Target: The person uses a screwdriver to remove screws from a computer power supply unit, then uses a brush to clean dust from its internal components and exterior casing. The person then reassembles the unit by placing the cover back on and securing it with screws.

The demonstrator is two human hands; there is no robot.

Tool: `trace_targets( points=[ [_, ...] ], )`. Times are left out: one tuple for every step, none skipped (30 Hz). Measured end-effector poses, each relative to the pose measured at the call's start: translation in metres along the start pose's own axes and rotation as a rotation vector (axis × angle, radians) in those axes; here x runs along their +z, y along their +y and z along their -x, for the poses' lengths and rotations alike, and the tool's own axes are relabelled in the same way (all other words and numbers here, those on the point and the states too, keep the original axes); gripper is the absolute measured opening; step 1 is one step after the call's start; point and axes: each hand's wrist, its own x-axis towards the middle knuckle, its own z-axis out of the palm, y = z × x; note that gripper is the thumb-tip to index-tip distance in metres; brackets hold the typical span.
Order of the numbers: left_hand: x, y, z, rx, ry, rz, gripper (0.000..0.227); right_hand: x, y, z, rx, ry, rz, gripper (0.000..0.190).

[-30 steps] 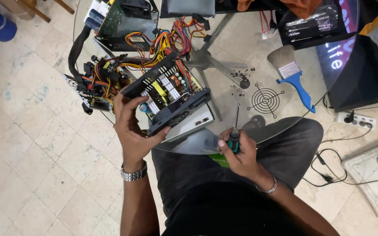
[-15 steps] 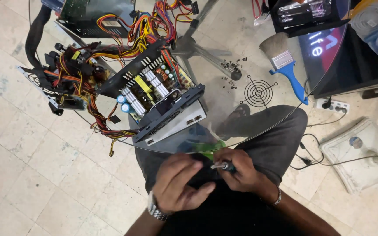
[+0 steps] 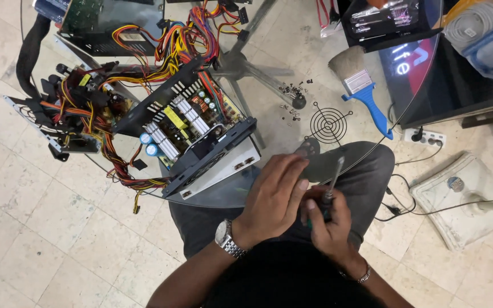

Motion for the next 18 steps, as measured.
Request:
trace_targets(
  points=[
    [0.005,-0.002,-0.002,0.001,-0.003,0.002,0.037,-0.002,-0.007,-0.011,0.002,0.003,0.001,0.016],
    [0.010,-0.005,-0.004,-0.013,-0.012,-0.131,0.036,-0.003,-0.013,-0.022,-0.021,0.037,0.018,0.011],
    [0.015,-0.007,-0.006,-0.027,-0.019,-0.262,0.035,-0.006,-0.019,-0.033,-0.043,0.069,0.036,0.009],
    [0.019,-0.007,-0.009,-0.028,-0.022,-0.258,0.035,-0.009,-0.011,-0.042,-0.040,0.070,0.039,0.009],
    [0.022,-0.006,-0.013,-0.070,-0.030,-0.305,0.037,-0.013,-0.002,-0.052,-0.088,0.075,0.009,0.012],
    [0.025,-0.006,-0.016,-0.111,-0.039,-0.351,0.040,-0.016,0.006,-0.061,-0.136,0.079,-0.022,0.019],
    [0.029,-0.009,-0.017,-0.112,-0.039,-0.351,0.040,-0.016,0.012,-0.067,-0.136,0.079,-0.022,0.019],
    [0.033,-0.012,-0.018,-0.139,-0.058,-0.410,0.043,-0.017,0.018,-0.073,-0.147,0.064,-0.030,0.022],
    [0.036,-0.016,-0.020,-0.164,-0.075,-0.470,0.047,-0.017,0.025,-0.081,-0.161,0.049,-0.040,0.025],
    [0.037,-0.018,-0.020,-0.164,-0.072,-0.472,0.047,-0.016,0.026,-0.083,-0.163,0.048,-0.041,0.025],
    [0.037,-0.020,-0.019,-0.179,-0.099,-0.480,0.050,-0.015,0.026,-0.084,-0.145,0.055,-0.039,0.025],
    [0.038,-0.022,-0.018,-0.194,-0.127,-0.488,0.053,-0.014,0.027,-0.086,-0.126,0.063,-0.038,0.026],
    [0.040,-0.025,-0.017,-0.199,-0.128,-0.488,0.053,-0.014,0.030,-0.084,-0.121,0.060,-0.039,0.026],
    [0.042,-0.029,-0.016,-0.206,-0.143,-0.502,0.055,-0.014,0.033,-0.082,-0.131,0.081,-0.050,0.024],
    [0.044,-0.032,-0.014,-0.213,-0.159,-0.516,0.058,-0.014,0.036,-0.080,-0.141,0.103,-0.062,0.023],
    [0.043,-0.031,-0.014,-0.218,-0.161,-0.516,0.058,-0.014,0.034,-0.081,-0.136,0.101,-0.063,0.023],
    [0.042,-0.030,-0.016,-0.220,-0.157,-0.517,0.058,-0.014,0.032,-0.082,-0.144,0.106,-0.070,0.022],
    [0.041,-0.029,-0.017,-0.221,-0.154,-0.517,0.058,-0.014,0.031,-0.083,-0.151,0.111,-0.076,0.020]
  ],
)
